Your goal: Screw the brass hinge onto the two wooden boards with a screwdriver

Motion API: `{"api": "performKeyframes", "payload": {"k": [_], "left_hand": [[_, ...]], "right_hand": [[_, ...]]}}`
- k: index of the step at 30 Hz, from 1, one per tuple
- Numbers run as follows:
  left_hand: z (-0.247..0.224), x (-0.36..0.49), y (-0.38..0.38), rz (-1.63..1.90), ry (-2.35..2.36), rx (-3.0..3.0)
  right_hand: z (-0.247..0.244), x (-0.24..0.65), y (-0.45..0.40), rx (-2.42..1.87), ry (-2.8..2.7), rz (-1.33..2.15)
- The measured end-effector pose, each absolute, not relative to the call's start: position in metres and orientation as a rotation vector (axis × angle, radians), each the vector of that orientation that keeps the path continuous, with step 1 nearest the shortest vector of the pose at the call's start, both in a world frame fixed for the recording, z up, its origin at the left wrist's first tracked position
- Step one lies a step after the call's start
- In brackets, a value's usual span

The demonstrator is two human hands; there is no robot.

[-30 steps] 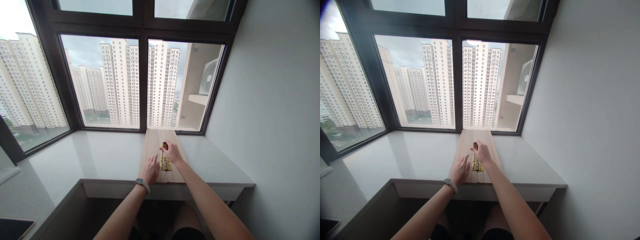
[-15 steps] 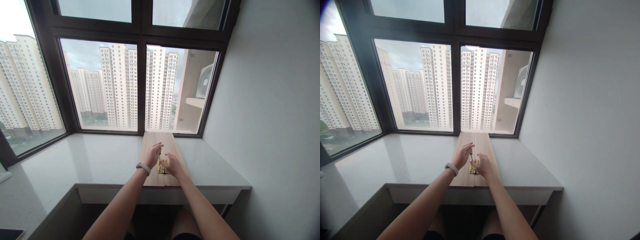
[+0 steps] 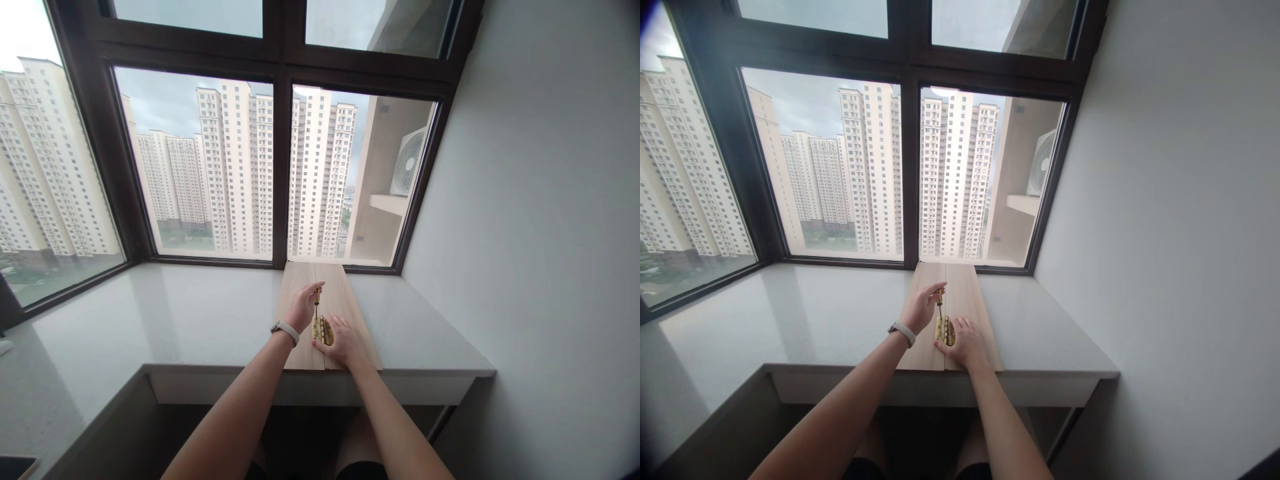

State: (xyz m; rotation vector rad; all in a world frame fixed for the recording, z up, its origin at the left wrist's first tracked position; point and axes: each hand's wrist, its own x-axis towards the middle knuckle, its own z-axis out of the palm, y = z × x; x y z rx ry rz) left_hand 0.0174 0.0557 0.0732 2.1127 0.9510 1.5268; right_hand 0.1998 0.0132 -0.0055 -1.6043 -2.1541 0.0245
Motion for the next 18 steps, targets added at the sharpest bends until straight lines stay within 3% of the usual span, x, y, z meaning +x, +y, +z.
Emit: {"api": "performKeyframes", "payload": {"k": [18], "left_hand": [[0.0758,0.0218,0.054,1.569,1.054,2.113]], "right_hand": [[-0.0044,0.2004,0.0127,-1.633,-2.149,0.068]]}}
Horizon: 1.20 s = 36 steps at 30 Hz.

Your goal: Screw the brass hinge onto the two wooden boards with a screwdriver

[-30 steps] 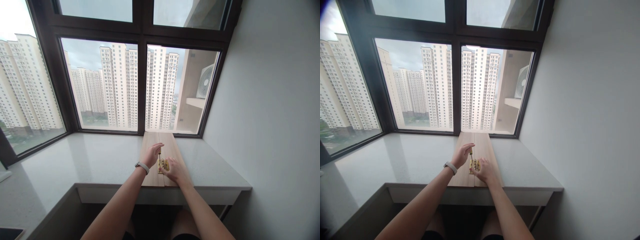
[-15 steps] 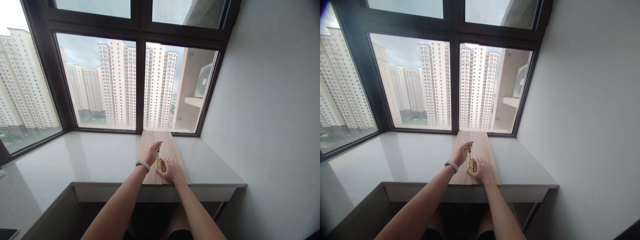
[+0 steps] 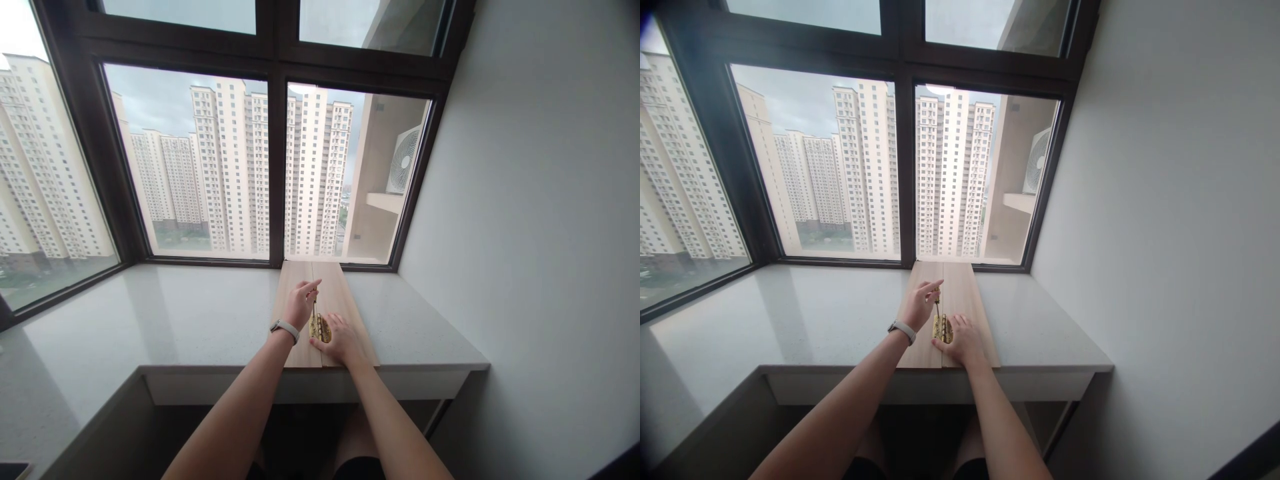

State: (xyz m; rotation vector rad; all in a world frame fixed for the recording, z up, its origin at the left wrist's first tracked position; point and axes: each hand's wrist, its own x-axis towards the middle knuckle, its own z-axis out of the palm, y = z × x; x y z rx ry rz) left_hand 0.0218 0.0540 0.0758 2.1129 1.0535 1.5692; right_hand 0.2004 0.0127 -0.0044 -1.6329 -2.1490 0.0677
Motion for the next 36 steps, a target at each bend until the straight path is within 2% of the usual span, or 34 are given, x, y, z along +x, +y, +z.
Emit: {"api": "performKeyframes", "payload": {"k": [9,27,36], "left_hand": [[0.076,0.015,0.06,1.523,0.925,2.153],[0.086,0.019,0.046,1.544,0.996,2.02],[0.079,0.025,0.052,1.669,0.972,1.975]], "right_hand": [[-0.002,0.199,0.012,-1.638,-2.129,0.071],[-0.003,0.2,0.011,-1.637,-2.129,0.082],[-0.009,0.202,0.015,-1.599,-2.154,0.036]]}}
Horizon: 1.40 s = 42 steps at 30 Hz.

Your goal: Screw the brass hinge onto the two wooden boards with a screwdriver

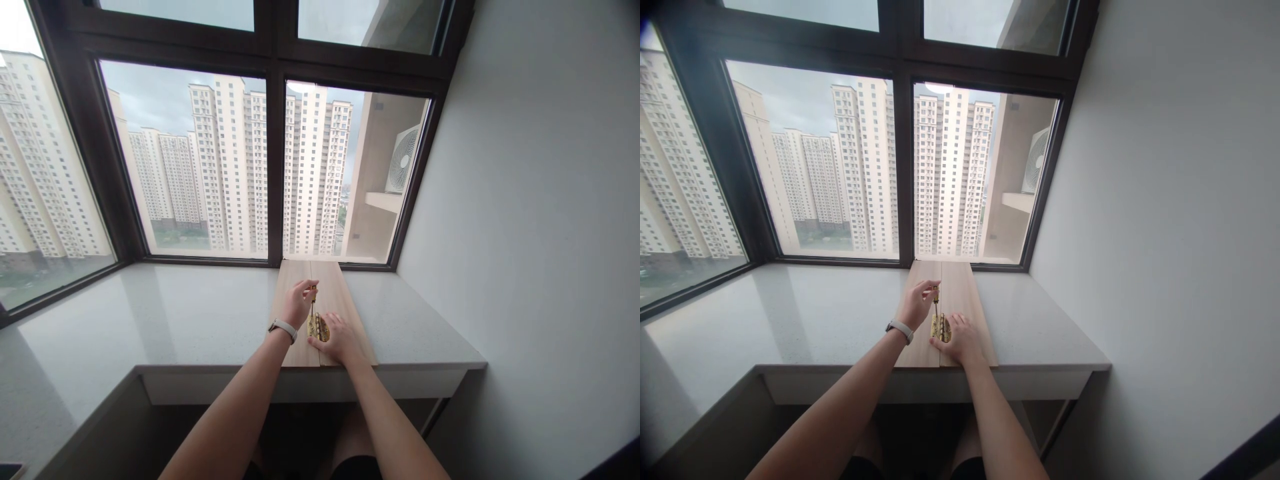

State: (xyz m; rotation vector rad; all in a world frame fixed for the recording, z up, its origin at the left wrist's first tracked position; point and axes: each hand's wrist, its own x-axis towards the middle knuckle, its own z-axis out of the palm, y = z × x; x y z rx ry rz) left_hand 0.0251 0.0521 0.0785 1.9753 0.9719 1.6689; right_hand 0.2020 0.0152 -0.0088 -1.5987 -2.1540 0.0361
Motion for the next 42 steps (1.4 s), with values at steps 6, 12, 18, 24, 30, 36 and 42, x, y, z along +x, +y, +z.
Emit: {"api": "performKeyframes", "payload": {"k": [6,12,18,24,30,36,42], "left_hand": [[0.0781,0.0269,0.0539,1.657,0.952,2.051],[0.0779,0.0277,0.0517,1.653,0.984,1.988],[0.0799,0.0269,0.0509,1.663,0.983,1.999],[0.0799,0.0274,0.0514,1.682,0.941,2.06],[0.0774,0.0253,0.0521,1.723,0.987,2.038],[0.0756,0.0225,0.0551,1.681,0.977,2.084],[0.0755,0.025,0.0544,1.64,0.953,2.025]], "right_hand": [[-0.0092,0.2023,0.0147,-1.6,-2.154,0.031],[-0.008,0.2016,0.0137,-1.607,-2.146,0.037],[-0.009,0.2019,0.0144,-1.612,-2.147,0.044],[-0.0089,0.2014,0.0147,-1.626,-2.147,0.056],[-0.0077,0.2012,0.0142,-1.633,-2.147,0.061],[-0.0069,0.2016,0.0136,-1.636,-2.147,0.058],[-0.0052,0.2009,0.0128,-1.628,-2.154,0.06]]}}
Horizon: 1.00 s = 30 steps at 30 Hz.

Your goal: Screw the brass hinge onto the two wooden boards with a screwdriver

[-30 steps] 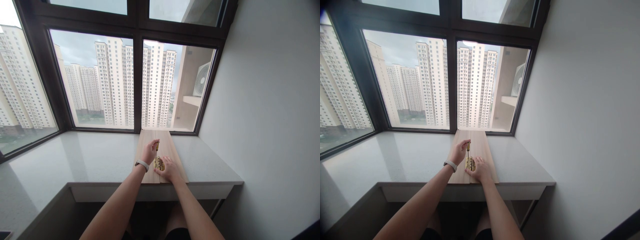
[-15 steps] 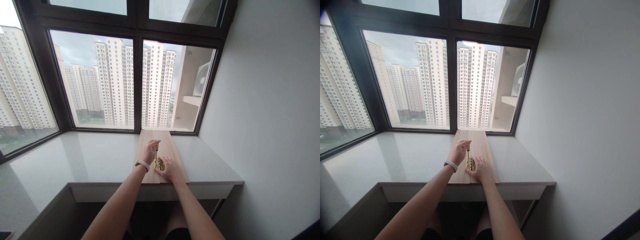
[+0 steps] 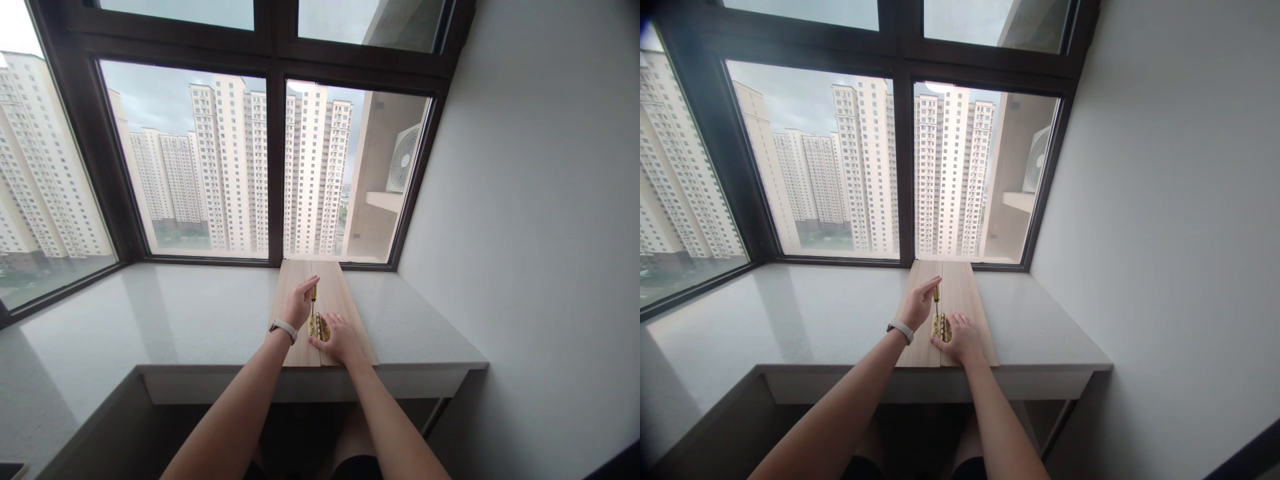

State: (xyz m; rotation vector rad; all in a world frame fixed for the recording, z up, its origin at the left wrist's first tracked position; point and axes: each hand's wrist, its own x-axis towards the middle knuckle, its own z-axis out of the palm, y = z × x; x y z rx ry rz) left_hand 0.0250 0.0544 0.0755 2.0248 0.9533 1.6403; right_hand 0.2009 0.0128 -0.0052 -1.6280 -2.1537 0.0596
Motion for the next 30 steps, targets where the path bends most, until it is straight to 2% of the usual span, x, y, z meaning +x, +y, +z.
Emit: {"api": "performKeyframes", "payload": {"k": [30], "left_hand": [[0.078,0.0272,0.0513,1.666,0.968,2.062]], "right_hand": [[-0.0056,0.201,0.0122,-1.644,-2.141,0.085]]}}
